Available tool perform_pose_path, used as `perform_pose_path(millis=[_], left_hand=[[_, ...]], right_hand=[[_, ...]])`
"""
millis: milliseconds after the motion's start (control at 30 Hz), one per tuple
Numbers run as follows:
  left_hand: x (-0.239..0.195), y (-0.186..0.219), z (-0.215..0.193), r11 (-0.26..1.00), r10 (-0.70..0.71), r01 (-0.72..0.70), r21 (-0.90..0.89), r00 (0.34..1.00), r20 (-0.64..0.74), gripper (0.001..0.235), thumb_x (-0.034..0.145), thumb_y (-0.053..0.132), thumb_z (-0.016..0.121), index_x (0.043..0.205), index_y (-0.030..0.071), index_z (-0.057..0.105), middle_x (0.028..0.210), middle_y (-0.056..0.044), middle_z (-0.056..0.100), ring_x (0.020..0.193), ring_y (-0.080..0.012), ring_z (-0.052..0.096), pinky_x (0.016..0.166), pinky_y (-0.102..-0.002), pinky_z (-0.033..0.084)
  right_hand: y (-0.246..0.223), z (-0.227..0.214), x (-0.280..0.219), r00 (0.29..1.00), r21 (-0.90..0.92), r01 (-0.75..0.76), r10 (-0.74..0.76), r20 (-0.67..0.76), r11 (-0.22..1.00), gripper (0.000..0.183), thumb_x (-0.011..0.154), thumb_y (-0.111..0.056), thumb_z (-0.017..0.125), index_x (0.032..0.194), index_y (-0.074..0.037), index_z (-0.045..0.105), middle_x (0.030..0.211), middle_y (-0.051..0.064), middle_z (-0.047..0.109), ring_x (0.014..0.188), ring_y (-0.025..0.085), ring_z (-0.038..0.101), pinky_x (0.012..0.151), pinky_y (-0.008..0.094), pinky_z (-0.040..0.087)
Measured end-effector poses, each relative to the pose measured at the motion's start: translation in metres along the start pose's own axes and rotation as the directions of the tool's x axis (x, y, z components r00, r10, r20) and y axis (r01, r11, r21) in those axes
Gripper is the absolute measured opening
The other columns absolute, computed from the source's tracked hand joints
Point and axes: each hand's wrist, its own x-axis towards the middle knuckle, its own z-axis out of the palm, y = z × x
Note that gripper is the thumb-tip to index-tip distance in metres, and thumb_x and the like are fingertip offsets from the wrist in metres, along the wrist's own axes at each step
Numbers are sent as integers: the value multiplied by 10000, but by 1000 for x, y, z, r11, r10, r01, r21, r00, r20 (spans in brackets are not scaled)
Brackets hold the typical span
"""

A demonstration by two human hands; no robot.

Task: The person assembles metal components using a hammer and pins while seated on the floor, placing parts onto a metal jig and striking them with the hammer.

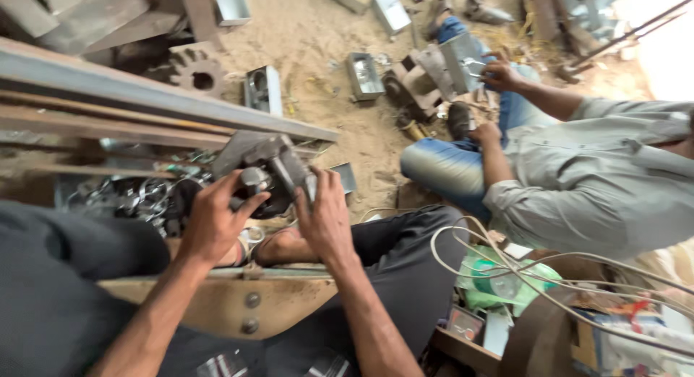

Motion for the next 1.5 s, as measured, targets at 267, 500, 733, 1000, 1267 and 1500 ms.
perform_pose_path(millis=[267,500,733,1000,1267,1500], left_hand=[[-2,12,-1,999,-42,42,1,999,-12,310,919,246,755,1118,22,672,984,-133,734,899,-278,747,749,-392,570],[4,28,-8,999,1,-2,-48,999,-36,262,885,195,779,1071,35,688,1014,-108,720,948,-272,733,795,-388,560],[4,26,-5,994,103,-100,-50,993,56,311,822,106,792,1120,62,717,1066,-86,688,1015,-265,701,865,-381,558],[13,7,-11,981,28,-59,186,986,165,378,726,188,851,1079,92,758,1042,-57,705,976,-281,641,884,-419,516],[3,-17,8,901,-137,31,432,967,216,184,761,213,832,927,138,804,1027,-41,691,973,-269,600,899,-419,488],[5,-1,2,947,-319,319,26,937,139,192,913,159,730,1069,48,732,963,-112,779,883,-205,771,746,-340,581]], right_hand=[[-33,-7,3,967,114,214,-228,118,970,432,818,-155,768,1222,-69,644,1260,164,570,1221,369,525,1034,496,406],[-31,-5,6,956,258,253,-283,84,932,461,833,-122,783,1264,-60,631,1226,111,607,1194,330,572,1042,447,461],[-25,-6,5,969,264,204,-233,84,943,432,798,-51,761,1208,-26,628,1113,129,629,1087,361,603,944,444,502],[-23,-1,1,994,268,80,-96,47,960,285,860,-32,772,1120,-5,659,1009,146,642,853,336,677,701,416,535],[-15,-1,6,995,412,2,39,-91,911,249,894,-33,786,1122,-13,688,909,88,695,712,165,670,632,313,545],[-15,-4,7,994,370,-9,50,-102,929,238,894,-67,801,1110,-28,708,847,65,709,672,150,641,610,303,518]])
